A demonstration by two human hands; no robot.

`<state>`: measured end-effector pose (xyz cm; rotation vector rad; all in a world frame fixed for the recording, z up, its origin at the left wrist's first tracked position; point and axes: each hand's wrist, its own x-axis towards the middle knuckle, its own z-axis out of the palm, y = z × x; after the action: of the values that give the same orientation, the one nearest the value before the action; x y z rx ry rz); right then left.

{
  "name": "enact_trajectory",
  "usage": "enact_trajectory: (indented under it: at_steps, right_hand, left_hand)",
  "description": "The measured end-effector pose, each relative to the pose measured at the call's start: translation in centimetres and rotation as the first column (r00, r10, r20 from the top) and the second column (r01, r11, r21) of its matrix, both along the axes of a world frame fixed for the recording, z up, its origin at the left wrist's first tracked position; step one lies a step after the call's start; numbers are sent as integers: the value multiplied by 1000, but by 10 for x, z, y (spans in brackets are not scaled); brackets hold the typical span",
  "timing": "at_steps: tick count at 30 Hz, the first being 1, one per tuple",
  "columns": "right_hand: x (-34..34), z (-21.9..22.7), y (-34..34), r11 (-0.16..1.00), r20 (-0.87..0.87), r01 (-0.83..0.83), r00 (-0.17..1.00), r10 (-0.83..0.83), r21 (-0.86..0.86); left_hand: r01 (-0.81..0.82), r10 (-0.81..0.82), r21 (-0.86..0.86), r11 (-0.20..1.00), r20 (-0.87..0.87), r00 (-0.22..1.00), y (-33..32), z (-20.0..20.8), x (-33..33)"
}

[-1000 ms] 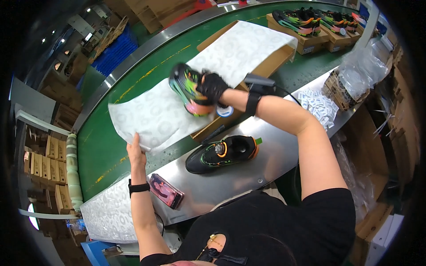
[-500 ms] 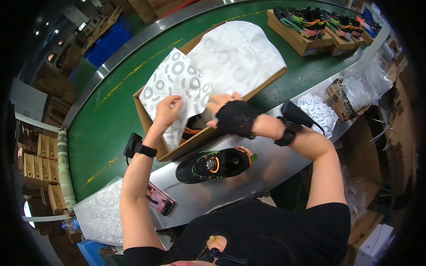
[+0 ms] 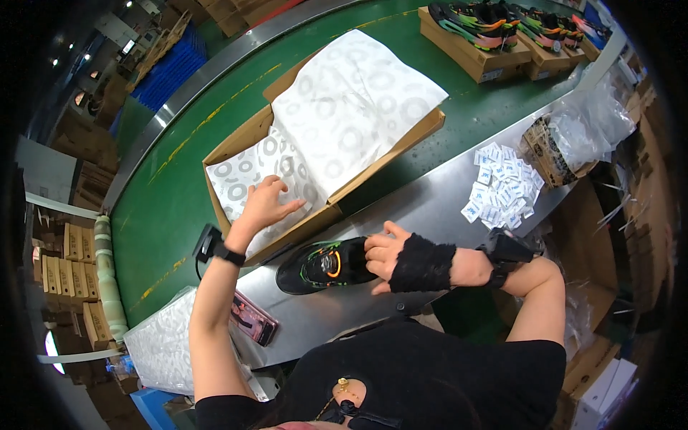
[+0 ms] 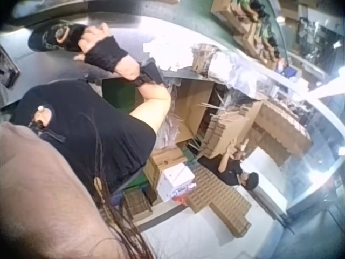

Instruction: Packing pairs of shoes and tissue paper into boxes on a conveyor belt in a factory setting.

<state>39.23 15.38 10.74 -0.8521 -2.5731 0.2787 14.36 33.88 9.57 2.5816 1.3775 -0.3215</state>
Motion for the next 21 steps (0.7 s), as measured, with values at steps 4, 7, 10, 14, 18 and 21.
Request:
enact_trajectory:
  at_steps: [4,7,10,14,18,21]
  right_hand:
    - [-16,-6,-3,960,23,196,979,-204,201]
    - [-31,-6,9,954,-62,161,987,-150,253]
    - [-40,15,22,964,-85,64,995,-43,259]
    - [-43,57,34,955,-40,-16,999,29,296]
    - [-42,107,52,862,-227,233,964,-141,450]
    - [-32,98,59,927,-410,231,907,-96,295]
  left_hand:
    - [126,-54,-46,991,723,689,-63,24,-4]
    - [221,-293,193,956,602,742,-117,24,-5]
    - [176,-313,289,941,548,776,-132,24,-7]
    - [0,51,-67,998,752,657,-137,37,-18]
    - [-173,317,-267,948,840,440,-116,64,-26]
    - [-177,706,-700,691,707,-38,-68,60,-30]
